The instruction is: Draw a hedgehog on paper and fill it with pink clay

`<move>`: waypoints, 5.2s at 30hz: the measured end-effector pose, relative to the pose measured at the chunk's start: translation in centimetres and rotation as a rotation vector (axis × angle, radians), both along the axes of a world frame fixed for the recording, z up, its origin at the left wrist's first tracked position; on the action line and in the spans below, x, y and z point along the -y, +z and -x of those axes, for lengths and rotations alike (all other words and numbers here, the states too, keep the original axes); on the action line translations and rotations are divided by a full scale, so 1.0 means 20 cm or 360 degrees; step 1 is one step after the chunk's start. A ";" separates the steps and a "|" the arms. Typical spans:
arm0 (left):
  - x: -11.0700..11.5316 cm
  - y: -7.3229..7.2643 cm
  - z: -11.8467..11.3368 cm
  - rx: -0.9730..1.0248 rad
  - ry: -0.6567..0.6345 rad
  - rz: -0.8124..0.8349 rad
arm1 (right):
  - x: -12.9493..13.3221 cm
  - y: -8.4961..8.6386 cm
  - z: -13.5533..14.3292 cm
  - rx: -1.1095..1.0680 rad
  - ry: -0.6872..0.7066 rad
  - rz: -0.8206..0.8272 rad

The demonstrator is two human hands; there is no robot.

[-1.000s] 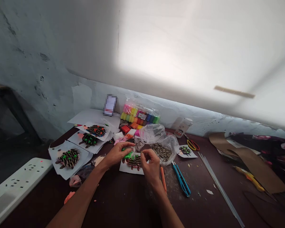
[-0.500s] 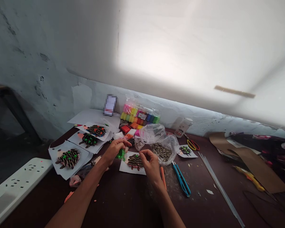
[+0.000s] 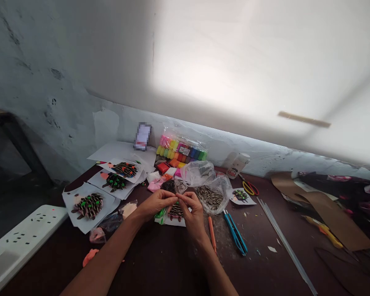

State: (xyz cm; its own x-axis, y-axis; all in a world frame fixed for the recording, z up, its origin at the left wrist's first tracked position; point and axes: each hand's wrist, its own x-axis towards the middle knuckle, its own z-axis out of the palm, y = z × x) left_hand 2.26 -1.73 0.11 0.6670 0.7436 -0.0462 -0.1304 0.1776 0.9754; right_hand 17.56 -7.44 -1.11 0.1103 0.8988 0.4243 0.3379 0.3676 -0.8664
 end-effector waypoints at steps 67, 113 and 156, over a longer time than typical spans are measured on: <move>-0.01 0.01 0.00 -0.0176 0.0100 -0.0198 | 0.03 0.05 0.01 0.0265 -0.0115 -0.0093; -0.09 0.01 0.10 -0.0453 0.0517 -0.0399 | 0.00 -0.03 -0.06 0.1183 -0.0190 0.0265; -0.09 -0.02 0.08 -0.0446 0.0424 -0.0456 | 0.00 -0.01 0.00 0.1292 -0.0192 0.0477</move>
State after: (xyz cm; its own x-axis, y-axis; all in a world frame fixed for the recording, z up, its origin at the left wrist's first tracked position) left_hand 0.68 0.15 -0.25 0.4424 0.8962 0.0345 0.1401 -0.1071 0.9843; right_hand 17.56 -7.52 -1.27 -0.0217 0.9868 0.1604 0.9145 0.0845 -0.3957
